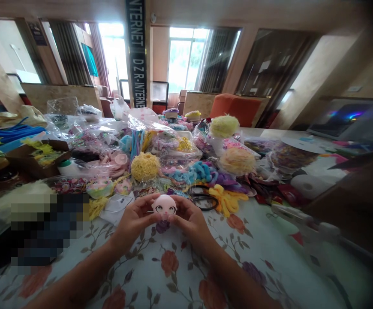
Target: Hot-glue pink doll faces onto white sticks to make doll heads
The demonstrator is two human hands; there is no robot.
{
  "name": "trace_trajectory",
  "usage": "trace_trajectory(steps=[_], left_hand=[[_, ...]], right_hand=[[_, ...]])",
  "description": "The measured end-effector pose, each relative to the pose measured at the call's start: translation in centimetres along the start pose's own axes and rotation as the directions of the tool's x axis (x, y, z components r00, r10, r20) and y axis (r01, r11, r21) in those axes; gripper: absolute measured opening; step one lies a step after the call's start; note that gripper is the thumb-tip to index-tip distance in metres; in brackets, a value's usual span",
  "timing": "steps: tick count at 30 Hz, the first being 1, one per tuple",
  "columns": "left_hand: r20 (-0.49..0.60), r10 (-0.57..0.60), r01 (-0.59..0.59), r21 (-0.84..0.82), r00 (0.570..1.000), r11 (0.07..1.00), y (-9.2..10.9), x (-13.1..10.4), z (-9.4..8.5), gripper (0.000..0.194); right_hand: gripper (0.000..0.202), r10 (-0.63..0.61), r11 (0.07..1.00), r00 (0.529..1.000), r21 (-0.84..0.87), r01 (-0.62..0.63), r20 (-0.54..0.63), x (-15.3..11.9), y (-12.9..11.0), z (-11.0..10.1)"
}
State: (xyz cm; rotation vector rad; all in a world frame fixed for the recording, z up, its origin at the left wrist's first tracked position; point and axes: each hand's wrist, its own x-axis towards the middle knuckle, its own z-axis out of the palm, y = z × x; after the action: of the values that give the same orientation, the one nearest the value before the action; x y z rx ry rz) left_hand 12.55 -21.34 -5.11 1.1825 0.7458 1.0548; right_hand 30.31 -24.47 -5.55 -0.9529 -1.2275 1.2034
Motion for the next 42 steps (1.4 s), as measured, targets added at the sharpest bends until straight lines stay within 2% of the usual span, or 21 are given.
trace_trajectory(steps=[6,11,15,18,22,26,29,32,35,38,40,42], left_hand=[[-0.001,-0.003,0.003,0.075,1.000,0.997,0.2,0.0,0.0,0.049],[0.041,0.025,-0.024,-0.025,0.999,0.999,-0.5,0.2,0.0,0.055],[0.082,0.057,-0.050,-0.083,0.995,0.995,-0.9,0.3,0.2,0.062],[0.086,0.015,-0.002,-0.150,0.996,0.989,-0.9,0.5,0.0,0.056],[0.058,-0.037,0.056,-0.374,0.998,0.926,-0.7,1.3,-0.5,0.035],[0.055,-0.122,0.133,-0.496,0.991,0.858,-0.8,2.3,-0.6,0.030],[0.077,-0.148,0.167,-0.484,0.986,0.859,-0.7,2.7,-0.3,0.030],[0.063,-0.120,0.136,-0.475,0.991,0.870,-0.6,2.8,-0.1,0.030],[-0.008,-0.071,0.060,-0.458,0.997,0.887,-0.9,3.1,-0.2,0.033],[-0.127,-0.054,-0.003,-0.405,0.990,0.914,-1.4,3.5,-0.4,0.037],[-0.201,-0.059,-0.022,-0.379,0.978,0.925,-1.8,3.9,-0.6,0.041],[-0.272,-0.066,-0.040,-0.368,0.960,0.929,-2.1,4.1,-0.7,0.046]], right_hand=[[0.040,-0.020,0.999,0.999,-0.032,0.018,-0.043,0.2,0.8,-0.3],[0.042,-0.001,0.996,0.999,0.092,0.005,-0.039,0.2,0.9,0.0],[0.039,0.054,0.992,0.998,0.114,-0.057,0.034,0.0,0.7,0.2],[0.039,0.065,0.995,0.996,0.070,-0.069,0.060,0.0,0.8,0.2],[0.042,0.075,0.997,0.996,-0.019,-0.076,-0.051,0.2,0.9,0.3],[0.035,0.070,0.981,0.992,-0.172,-0.088,-0.109,0.2,1.0,0.4],[0.033,-0.009,0.960,0.992,-0.278,-0.027,-0.128,0.0,0.8,0.4],[0.030,-0.133,0.914,0.979,-0.400,0.061,-0.154,0.3,0.0,0.6],[0.026,-0.278,0.797,0.955,-0.579,0.171,-0.101,2.5,-2.2,1.4],[0.026,-0.401,0.626,0.916,-0.731,0.272,-0.003,7.2,-5.1,2.9],[0.025,-0.346,0.548,0.936,-0.796,0.257,0.064,11.5,-6.6,4.3],[0.023,-0.206,0.485,0.973,-0.854,0.190,0.100,16.0,-7.1,5.7]])
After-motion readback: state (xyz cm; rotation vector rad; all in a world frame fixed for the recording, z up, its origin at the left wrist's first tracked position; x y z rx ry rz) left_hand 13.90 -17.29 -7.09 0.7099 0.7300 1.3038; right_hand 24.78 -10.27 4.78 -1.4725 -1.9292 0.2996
